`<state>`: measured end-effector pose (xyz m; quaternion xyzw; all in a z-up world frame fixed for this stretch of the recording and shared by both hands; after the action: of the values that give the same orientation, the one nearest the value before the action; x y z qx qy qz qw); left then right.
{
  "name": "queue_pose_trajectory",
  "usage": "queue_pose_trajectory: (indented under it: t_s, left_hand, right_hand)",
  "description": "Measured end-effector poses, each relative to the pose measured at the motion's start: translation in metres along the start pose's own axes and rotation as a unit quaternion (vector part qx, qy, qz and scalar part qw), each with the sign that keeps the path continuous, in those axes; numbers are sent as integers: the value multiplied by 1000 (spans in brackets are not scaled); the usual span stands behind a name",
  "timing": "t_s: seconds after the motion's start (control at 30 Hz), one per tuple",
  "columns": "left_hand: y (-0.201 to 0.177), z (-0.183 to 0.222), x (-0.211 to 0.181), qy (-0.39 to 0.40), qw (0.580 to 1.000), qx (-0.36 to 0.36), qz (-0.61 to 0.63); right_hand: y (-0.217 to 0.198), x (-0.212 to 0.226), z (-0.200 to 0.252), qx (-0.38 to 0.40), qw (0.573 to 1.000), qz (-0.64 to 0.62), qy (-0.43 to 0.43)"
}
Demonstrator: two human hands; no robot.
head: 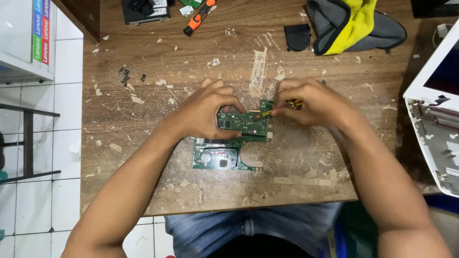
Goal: Using a small screwdriver to disconnect ribbon cables and components from a laptop motherboard.
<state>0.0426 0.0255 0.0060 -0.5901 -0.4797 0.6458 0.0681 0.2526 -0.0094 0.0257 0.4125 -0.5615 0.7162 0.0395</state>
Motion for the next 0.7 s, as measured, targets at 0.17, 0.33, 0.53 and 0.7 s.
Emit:
queue_pose_trajectory:
  t_s: [0.17, 0.33, 0.53, 0.7]
  left_hand:
    - [0, 1, 0, 12, 1000, -11, 1]
    - [0, 1, 1, 15, 1000, -19, 3]
    - [-1, 2, -1, 25, 999, -31, 5]
    - [2, 1, 6, 19, 999, -47, 11]
  right_hand:
    - [9, 9, -5, -34, 999, 1, -17]
    - [8, 8, -2, -20, 999, 3, -26]
    - [13, 13, -5, -65, 997, 1, -48]
    - [0, 16, 0, -60, 997, 22, -53]
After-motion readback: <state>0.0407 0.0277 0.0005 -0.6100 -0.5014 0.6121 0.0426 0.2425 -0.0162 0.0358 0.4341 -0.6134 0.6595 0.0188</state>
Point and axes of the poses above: each hand's wrist, its own z-axis away from the middle knuckle, its own y-axis out of the palm, x = y × z, the point moved 5 cm from there along -z, towards the middle knuckle, and after that the axes turned 3 degrees about -x, right-handed, at the moved point
